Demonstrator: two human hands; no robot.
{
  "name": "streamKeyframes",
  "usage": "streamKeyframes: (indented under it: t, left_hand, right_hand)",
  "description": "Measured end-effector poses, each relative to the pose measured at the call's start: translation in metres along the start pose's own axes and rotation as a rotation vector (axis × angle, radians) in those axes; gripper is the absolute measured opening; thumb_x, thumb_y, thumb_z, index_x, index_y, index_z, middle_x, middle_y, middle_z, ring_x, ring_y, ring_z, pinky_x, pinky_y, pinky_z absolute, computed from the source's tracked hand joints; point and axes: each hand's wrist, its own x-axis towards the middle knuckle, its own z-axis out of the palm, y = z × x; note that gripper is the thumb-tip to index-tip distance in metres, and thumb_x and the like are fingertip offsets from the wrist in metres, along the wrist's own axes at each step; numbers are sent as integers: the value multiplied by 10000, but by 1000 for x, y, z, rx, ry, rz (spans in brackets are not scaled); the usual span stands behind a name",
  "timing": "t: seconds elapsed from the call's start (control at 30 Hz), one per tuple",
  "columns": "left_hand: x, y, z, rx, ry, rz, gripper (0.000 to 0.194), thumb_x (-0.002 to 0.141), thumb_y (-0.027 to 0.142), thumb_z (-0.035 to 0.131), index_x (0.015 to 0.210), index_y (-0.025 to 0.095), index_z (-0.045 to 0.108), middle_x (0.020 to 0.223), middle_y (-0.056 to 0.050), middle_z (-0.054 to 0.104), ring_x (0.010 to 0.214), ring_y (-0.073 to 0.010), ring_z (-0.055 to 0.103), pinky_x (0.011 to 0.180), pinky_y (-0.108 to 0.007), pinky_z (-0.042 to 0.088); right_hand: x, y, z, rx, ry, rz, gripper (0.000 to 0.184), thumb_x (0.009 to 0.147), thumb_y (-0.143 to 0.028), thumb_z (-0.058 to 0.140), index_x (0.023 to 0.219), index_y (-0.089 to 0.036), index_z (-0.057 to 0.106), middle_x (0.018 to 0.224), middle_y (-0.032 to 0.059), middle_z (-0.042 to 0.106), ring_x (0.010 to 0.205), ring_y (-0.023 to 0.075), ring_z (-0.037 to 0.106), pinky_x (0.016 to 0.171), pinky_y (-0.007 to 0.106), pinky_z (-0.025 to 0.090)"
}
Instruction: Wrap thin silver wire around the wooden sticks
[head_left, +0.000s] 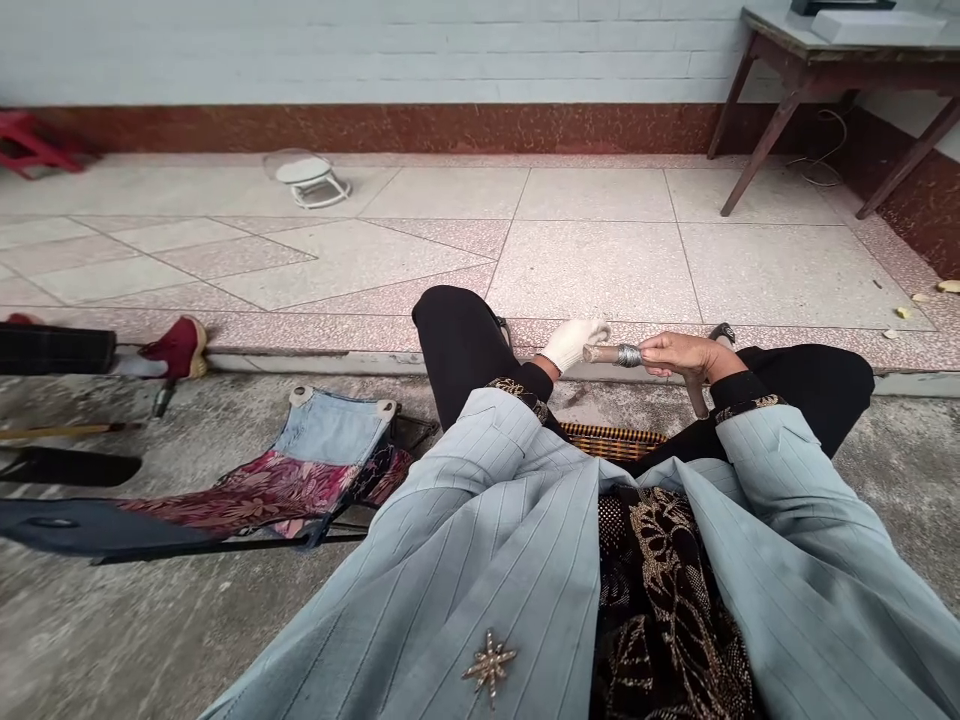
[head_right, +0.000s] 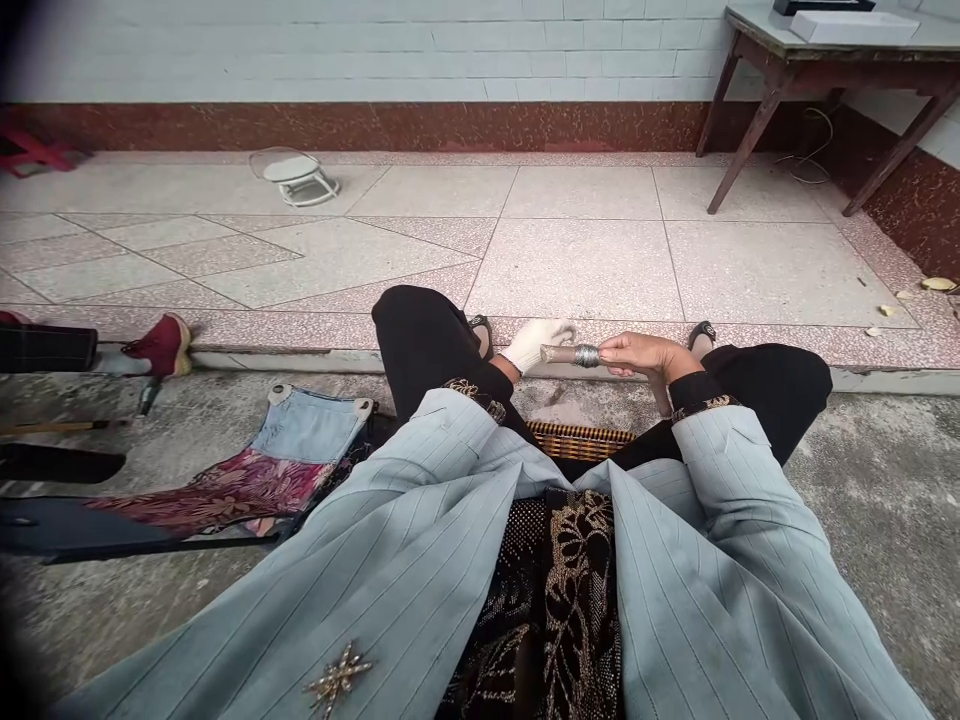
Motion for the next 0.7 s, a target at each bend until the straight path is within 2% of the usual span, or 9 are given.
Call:
streamKeyframes:
  t: [0.1,0.17,0.27,0.33,0.4,0.47,0.53,0.6,0.7]
  left_hand:
    - [5,-3,-12,143,86,57,253,905,284,493,1000,172,700,812,-60,690,788,-197,627,684,-274,395]
    - [9,-2,-22,212,98,95,292,923,292,456,1022,157,695,783,-52,681,732,-184,611,667,-271,390]
    - [11,4,-34,288,78,134,274,902,276,473,978,150,703,795,-61,678,744,-188,608,681,-274,400]
    - [9,7,-35,241,53,114,249,882,263,491,955,150,700,777,-66,668,747,-190,609,687,-276,418]
    - [2,10,-31,113,15,57,228,872,251,492,940,156,688,715,-61,648,689,-178,600,654,-275,437]
    - [-6,10,-23,29,-21,21,217,876,250,475,918,177,675,651,-53,628,597,-157,571,596,-273,446]
    - [-14,8,-16,-61,-52,-9,179,862,252,491,901,199,658,616,-38,609,541,-138,540,561,-268,450]
    - [-17,6,-13,-123,-52,-40,164,853,253,491,907,199,636,600,-17,588,505,-124,511,540,-263,450]
    - [-16,0,-15,-141,-10,-70,155,847,258,501,914,190,623,602,-1,577,494,-115,498,534,-254,442]
  right_hand:
    - [13,-2,-7,-175,-27,53,459,857,-632,577,762,-185,539,566,-56,466,480,87,383,525,248,309]
    - [24,-3,-12,-374,36,133,412,877,-591,569,846,-184,623,572,-42,495,499,105,419,545,257,329]
    - [39,-6,-17,-708,272,233,339,877,-504,614,969,-192,709,730,41,636,660,163,550,613,277,364]
    - [48,-6,-20,-816,458,276,323,870,-484,635,975,-190,720,879,98,683,776,205,585,636,288,370]
    - [55,-6,-23,-676,635,298,312,868,-477,645,916,-172,694,874,116,671,761,210,575,611,287,368]
    - [59,-7,-24,-410,728,270,313,902,-469,598,854,-162,635,763,89,624,656,175,537,571,276,370]
    - [61,-9,-22,-214,714,221,316,957,-453,502,859,-165,586,698,48,575,574,138,495,553,263,391]
    - [59,-13,-18,-57,647,138,283,968,-422,479,898,-163,566,700,24,552,552,114,482,559,249,412]
    - [52,-18,-11,229,534,-39,266,861,-399,650,901,-157,549,703,-1,523,555,94,467,544,228,397]
